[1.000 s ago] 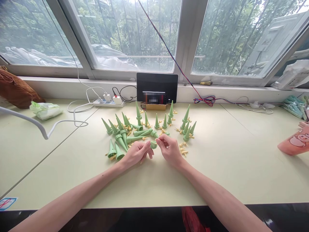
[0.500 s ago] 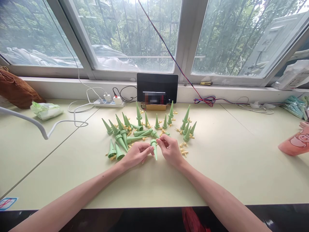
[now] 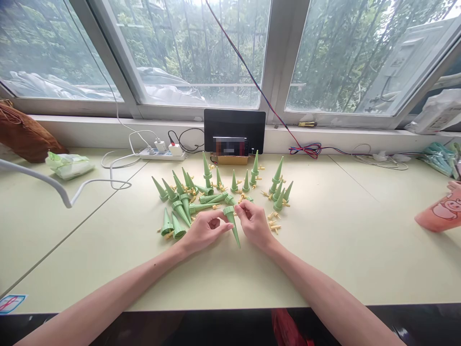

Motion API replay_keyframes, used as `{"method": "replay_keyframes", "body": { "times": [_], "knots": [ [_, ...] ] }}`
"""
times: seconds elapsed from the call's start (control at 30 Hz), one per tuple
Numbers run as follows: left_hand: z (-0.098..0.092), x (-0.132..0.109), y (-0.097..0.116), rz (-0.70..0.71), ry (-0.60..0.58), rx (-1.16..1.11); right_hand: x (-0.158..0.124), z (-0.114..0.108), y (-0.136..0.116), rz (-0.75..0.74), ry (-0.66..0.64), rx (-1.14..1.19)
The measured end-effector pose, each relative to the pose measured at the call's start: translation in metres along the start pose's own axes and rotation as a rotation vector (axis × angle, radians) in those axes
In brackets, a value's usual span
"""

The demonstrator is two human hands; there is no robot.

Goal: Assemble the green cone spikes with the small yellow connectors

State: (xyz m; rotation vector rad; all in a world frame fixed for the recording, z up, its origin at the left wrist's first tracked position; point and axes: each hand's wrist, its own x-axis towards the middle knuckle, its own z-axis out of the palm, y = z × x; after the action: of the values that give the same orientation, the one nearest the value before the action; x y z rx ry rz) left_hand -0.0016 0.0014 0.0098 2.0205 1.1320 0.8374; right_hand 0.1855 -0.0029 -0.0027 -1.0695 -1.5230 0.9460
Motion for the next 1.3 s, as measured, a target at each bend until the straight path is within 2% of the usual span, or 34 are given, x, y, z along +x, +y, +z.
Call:
{"method": "replay_keyframes", "body": {
  "times": [0.4,0.77,1.3],
  "knots": [
    [0.0048,-0.0006,-0.0042,0.067,0.102,0.032,-0.001,0.0014,-0.0026,0.024,0.001,0.035],
    [0.0061,-0.0023,-0.0037,0.194,0.17,0.069,-0.0014,0.0017,-0.0016,0.022,-0.001,0.083],
    [0.0061,-0.0036,-0.0053,0.486,0.253,0.131,-0.0048,0.0014,-0.0066,-0.059,-0.012,0.152]
  ]
}}
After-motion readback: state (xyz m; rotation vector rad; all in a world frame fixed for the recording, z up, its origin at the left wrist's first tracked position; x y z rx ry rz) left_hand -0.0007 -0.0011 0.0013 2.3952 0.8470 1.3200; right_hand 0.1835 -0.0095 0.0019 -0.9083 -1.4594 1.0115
